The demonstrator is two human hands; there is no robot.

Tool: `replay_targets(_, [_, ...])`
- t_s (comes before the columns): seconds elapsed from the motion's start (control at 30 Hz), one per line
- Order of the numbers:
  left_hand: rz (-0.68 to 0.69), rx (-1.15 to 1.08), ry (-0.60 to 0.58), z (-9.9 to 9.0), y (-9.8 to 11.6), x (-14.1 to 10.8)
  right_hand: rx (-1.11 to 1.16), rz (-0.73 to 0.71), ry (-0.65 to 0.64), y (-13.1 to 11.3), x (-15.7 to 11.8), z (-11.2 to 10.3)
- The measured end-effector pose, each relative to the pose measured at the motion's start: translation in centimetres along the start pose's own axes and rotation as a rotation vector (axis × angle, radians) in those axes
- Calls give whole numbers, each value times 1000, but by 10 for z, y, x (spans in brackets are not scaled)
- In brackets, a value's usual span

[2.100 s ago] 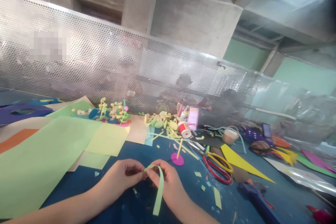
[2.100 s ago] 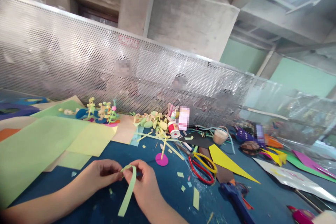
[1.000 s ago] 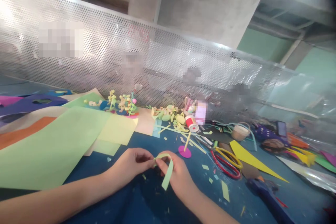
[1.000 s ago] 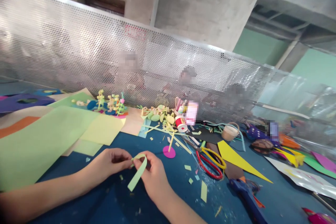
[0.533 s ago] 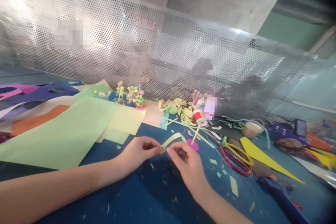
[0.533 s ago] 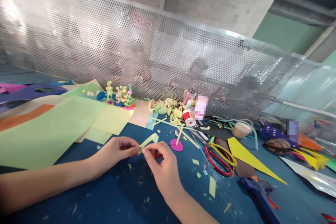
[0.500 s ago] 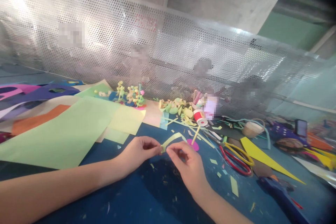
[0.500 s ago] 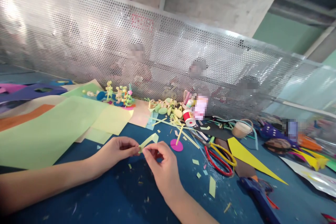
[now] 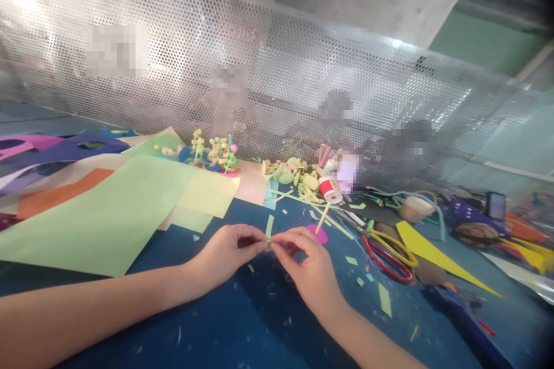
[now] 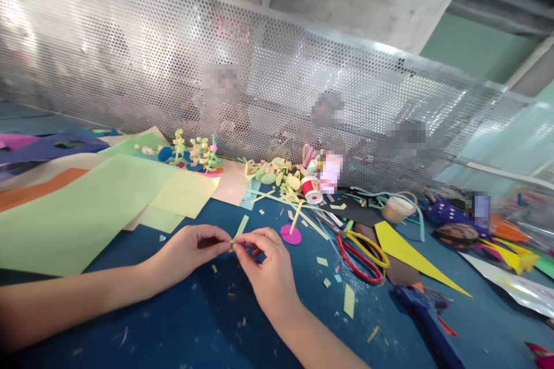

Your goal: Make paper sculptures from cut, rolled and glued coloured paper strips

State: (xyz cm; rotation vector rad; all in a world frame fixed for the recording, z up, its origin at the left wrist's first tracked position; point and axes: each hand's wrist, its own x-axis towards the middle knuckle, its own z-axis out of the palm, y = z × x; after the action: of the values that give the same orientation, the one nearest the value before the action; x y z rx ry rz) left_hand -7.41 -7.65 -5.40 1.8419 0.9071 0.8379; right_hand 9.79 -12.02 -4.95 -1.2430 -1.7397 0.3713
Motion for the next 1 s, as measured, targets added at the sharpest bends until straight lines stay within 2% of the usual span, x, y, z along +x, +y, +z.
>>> replay_targets(0.13, [52,131,15,-1,5,-2,31,21,-29,-1,1,-1])
replay_targets(0.27, [65,157,8,-2,7,-3,124,73,-109,-2,2,-2])
replay_targets(0.5, [43,-70,49,-1,6,0,347,289,-148,-5,3,-2])
replay_targets(0.63, [-17,-204,-44,-2,5,2,384,378,-143,-4,5,-2])
replay_targets(0.7, [-77,-245,-40,-2,4,2,386,389,-146,-3,5,-2])
replay_targets(0.8, [-136,-307,14,-3,2,3,346,304,-130,-2,3,-1])
replay_targets(1.0, [-146,-399,52,-4,0,3,116,-26,-75,-4,-4,3])
